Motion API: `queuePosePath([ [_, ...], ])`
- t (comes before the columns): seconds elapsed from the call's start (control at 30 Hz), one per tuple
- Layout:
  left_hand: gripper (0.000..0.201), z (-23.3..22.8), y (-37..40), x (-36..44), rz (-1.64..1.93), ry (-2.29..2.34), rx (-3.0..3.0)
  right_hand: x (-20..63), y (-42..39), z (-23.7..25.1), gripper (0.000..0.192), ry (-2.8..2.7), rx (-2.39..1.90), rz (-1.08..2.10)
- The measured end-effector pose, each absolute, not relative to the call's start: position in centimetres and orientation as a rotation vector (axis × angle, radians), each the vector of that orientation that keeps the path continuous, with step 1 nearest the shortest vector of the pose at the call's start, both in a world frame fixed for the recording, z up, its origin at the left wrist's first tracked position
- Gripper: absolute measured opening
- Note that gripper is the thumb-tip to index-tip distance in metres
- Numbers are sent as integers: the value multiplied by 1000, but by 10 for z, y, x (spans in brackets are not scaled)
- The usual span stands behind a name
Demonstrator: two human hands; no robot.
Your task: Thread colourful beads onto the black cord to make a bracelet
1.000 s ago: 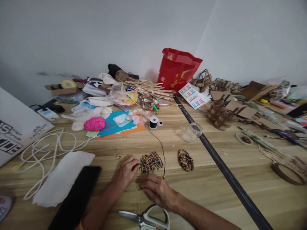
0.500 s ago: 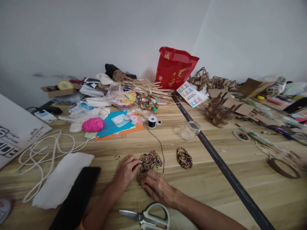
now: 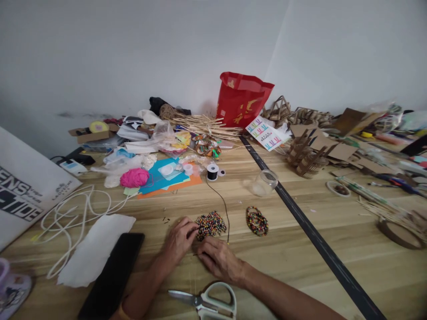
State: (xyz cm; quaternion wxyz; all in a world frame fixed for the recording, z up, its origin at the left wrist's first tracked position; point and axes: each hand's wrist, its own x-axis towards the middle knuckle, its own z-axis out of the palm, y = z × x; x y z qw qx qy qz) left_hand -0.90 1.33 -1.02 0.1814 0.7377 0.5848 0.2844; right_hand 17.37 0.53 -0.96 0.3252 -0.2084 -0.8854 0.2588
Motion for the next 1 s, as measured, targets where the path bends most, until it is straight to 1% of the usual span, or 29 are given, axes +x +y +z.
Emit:
queuePosePath([
  [0.5, 15, -11, 13, -12, 911, 1594, 2042, 177, 8, -12, 12, -2205, -581, 853],
  [0.77, 14, -16, 12, -17, 975, 1529, 1965, 177, 8, -10, 12, -2220, -588, 847],
  [1.0, 12, -15, 8, -18, 969, 1612, 2068, 178, 8, -12, 12, -2205, -608, 870],
])
